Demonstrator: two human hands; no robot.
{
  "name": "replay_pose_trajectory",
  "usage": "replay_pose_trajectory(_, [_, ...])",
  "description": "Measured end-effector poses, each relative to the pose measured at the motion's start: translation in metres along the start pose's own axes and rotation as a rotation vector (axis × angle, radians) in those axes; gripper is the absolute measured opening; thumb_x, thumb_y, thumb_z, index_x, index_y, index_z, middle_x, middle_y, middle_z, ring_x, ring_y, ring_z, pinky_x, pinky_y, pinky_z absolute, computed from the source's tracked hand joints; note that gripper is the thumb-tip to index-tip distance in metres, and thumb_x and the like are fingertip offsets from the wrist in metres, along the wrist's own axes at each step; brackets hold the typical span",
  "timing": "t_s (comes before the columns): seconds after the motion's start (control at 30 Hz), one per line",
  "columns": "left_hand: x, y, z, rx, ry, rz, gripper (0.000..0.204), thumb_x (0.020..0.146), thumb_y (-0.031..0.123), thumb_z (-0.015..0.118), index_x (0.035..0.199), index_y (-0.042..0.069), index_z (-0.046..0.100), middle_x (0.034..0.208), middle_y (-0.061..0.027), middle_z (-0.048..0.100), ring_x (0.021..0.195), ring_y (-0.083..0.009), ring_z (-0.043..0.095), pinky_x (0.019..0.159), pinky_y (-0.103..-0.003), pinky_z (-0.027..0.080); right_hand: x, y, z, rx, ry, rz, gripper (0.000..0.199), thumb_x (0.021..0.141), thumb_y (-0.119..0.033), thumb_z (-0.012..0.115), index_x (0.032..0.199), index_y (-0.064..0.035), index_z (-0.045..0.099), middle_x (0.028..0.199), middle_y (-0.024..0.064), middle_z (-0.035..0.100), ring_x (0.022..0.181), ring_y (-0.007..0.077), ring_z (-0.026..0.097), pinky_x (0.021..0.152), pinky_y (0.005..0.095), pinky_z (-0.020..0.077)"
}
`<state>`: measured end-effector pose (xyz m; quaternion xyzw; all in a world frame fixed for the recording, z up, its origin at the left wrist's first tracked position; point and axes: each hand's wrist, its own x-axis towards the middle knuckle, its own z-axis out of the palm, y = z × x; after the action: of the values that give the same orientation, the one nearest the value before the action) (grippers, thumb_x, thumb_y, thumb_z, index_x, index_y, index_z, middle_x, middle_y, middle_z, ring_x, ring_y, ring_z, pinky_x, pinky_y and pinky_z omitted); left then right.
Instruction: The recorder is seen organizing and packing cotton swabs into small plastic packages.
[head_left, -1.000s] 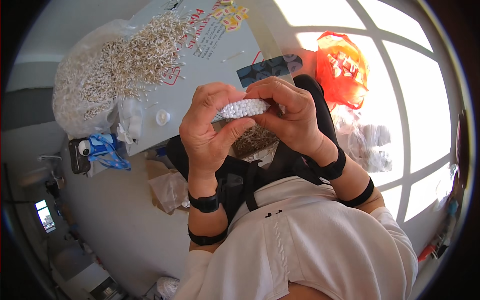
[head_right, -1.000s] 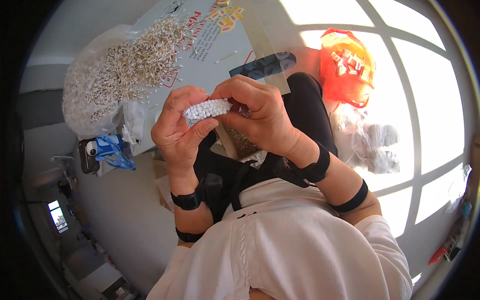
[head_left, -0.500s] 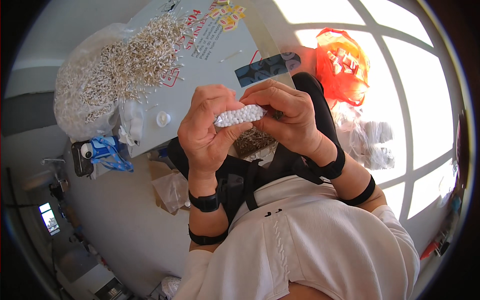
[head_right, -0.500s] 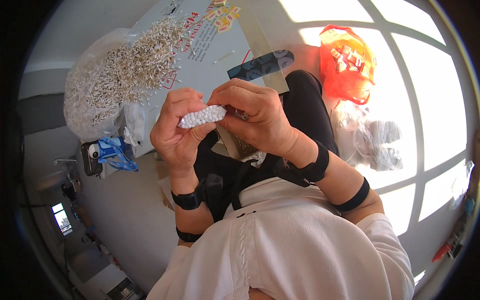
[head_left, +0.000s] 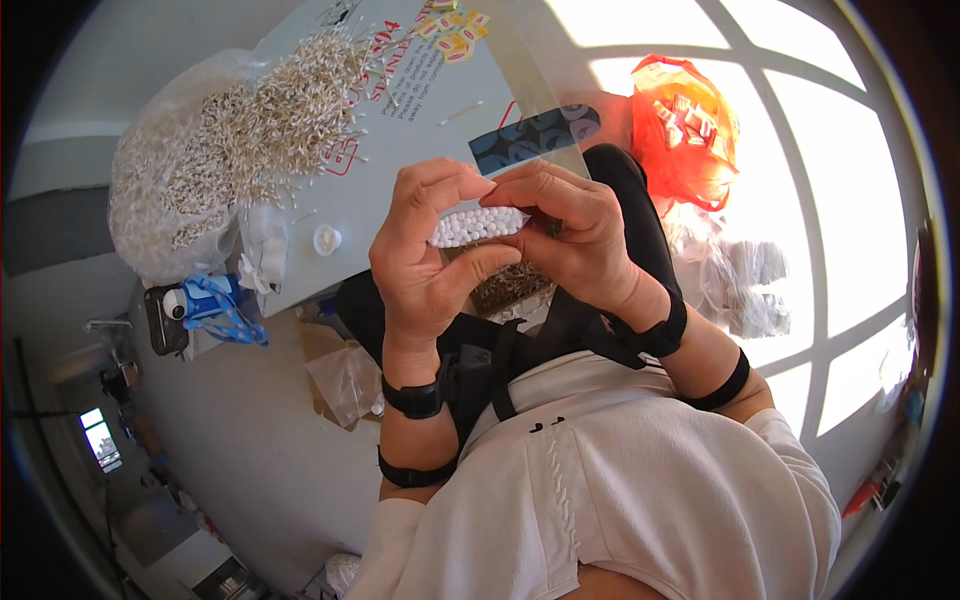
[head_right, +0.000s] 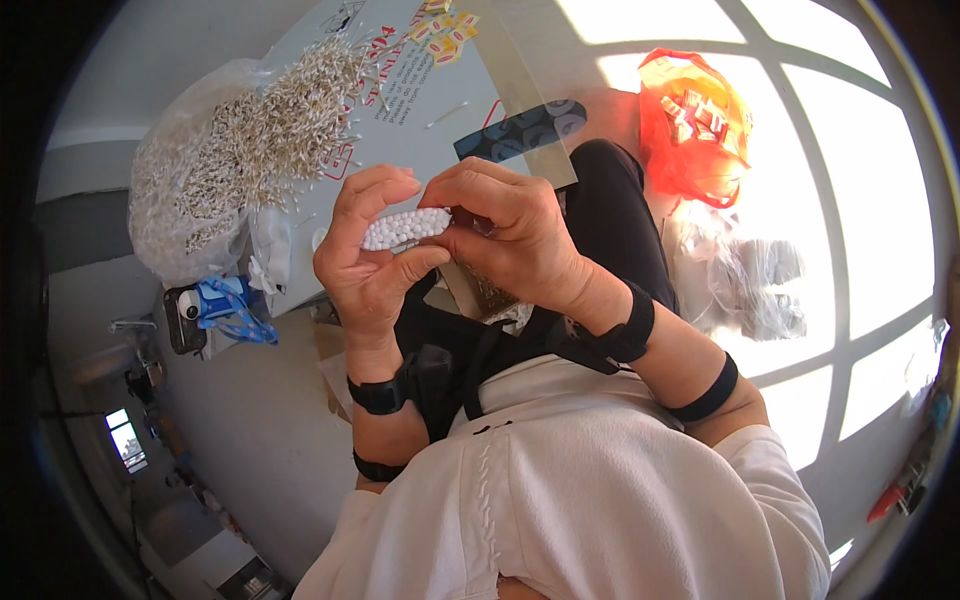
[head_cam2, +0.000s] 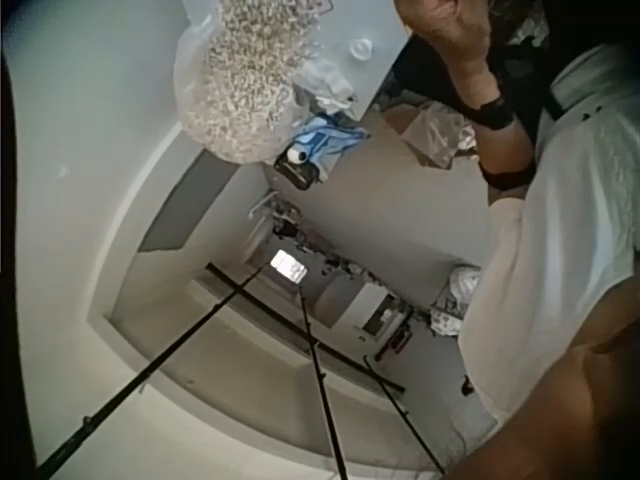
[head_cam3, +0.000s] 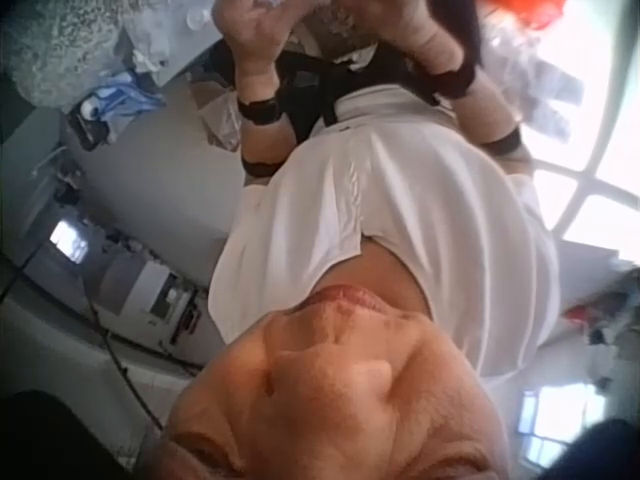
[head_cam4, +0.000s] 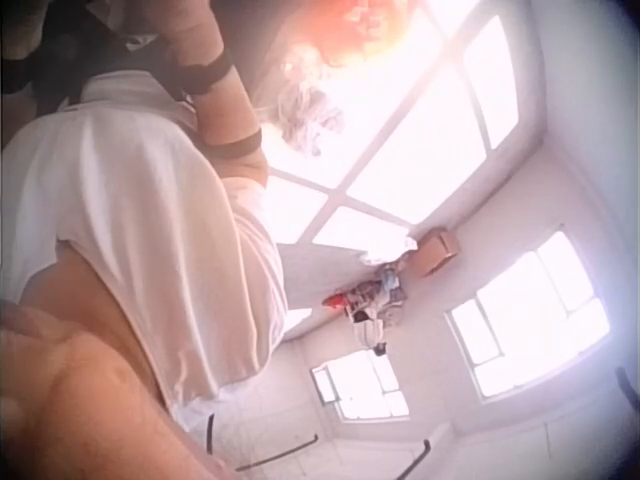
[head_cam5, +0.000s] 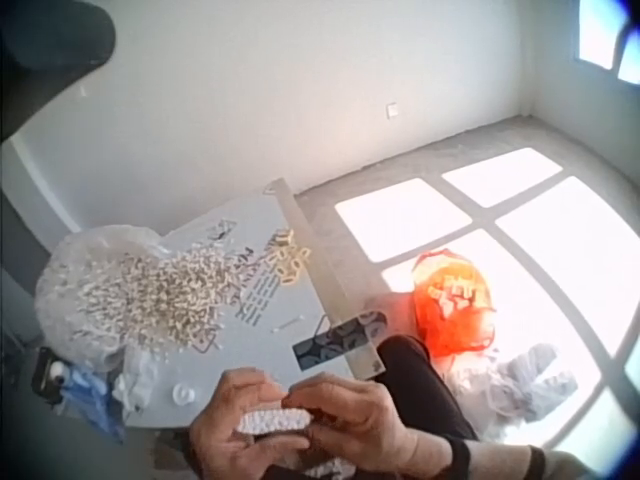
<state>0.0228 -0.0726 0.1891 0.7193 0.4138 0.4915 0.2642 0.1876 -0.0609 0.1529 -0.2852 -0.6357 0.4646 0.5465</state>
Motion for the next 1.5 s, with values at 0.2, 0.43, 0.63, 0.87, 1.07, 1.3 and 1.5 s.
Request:
replay_pose_trajectory(0.2, [-0.008,-0.026,0.005,0.045,0.016,-0.019,0.033,0.066,0.005,0.080,0.097,0.005,0.070,0.101,-0.0041,0.061,0.093,-0.0200,0.056,0.080,-0.030,0.047,-0.002,0.017,-0.002,0.075,0.005,0.177,0.024,0.077,0.005,0.068,0.101,0.0010,0.063,0.084,0.0044,0.064,0.069,0.0080,0.058,0.064,0.0221,0.0488])
replay_pose_trajectory(0.43, [-0.033,-0.099,0.048,-0.345,0.150,-0.466,0.025,0.080,-0.006,0.070,0.104,0.001,0.068,0.099,-0.0038,0.066,0.088,-0.0106,0.062,0.078,-0.024,0.052,-0.003,0.088,-0.010,0.317,0.014,0.568,0.023,0.084,-0.002,0.062,0.105,0.0052,0.065,0.090,0.0075,0.068,0.076,0.0104,0.064,0.070,0.0233,0.0528])
replay_pose_trajectory(0.63, [-0.049,-0.119,0.065,-0.302,0.161,-0.569,0.029,0.079,-0.004,0.072,0.107,-0.001,0.068,0.097,-0.0037,0.067,0.088,-0.0106,0.062,0.079,-0.023,0.052,-0.015,0.116,-0.010,0.368,0.117,0.685,0.023,0.085,-0.006,0.061,0.103,0.0062,0.067,0.088,0.0095,0.068,0.075,0.0121,0.064,0.069,0.0235,0.0533])
replay_pose_trajectory(0.87, [-0.055,-0.132,0.071,-0.296,0.197,-0.615,0.026,0.078,-0.003,0.073,0.104,0.000,0.069,0.092,-0.0027,0.069,0.084,-0.0082,0.061,0.076,-0.024,0.051,-0.016,0.126,-0.003,0.325,0.201,0.741,0.019,0.082,-0.006,0.061,0.094,0.0064,0.068,0.081,0.0075,0.067,0.067,0.0096,0.061,0.061,0.0217,0.0500])
replay_pose_trajectory(1.07, [-0.055,-0.134,0.069,-0.265,0.155,-0.593,0.026,0.079,-0.002,0.073,0.105,0.000,0.069,0.095,-0.0019,0.068,0.085,-0.0093,0.061,0.078,-0.024,0.051,-0.012,0.129,-0.005,0.182,0.139,0.756,0.017,0.083,-0.006,0.064,0.094,0.0053,0.067,0.083,0.0071,0.067,0.069,0.0099,0.062,0.062,0.0206,0.0500])
replay_pose_trajectory(1.3, [-0.054,-0.132,0.070,-0.282,0.159,-0.595,0.026,0.079,0.000,0.074,0.105,0.001,0.069,0.094,-0.0015,0.068,0.085,-0.0086,0.060,0.078,-0.024,0.050,-0.009,0.127,-0.002,0.096,0.140,0.747,0.016,0.080,-0.007,0.066,0.091,0.0056,0.067,0.079,0.0060,0.067,0.065,0.0090,0.060,0.060,0.0207,0.0484])
replay_pose_trajectory(1.5, [-0.054,-0.132,0.068,-0.238,0.131,-0.585,0.026,0.079,0.001,0.074,0.105,0.000,0.069,0.094,-0.0018,0.068,0.086,-0.0088,0.060,0.078,-0.024,0.051,-0.008,0.125,-0.003,0.164,0.143,0.774,0.018,0.080,-0.009,0.070,0.090,0.0049,0.067,0.077,0.0053,0.066,0.065,0.0085,0.059,0.060,0.0201,0.0475])
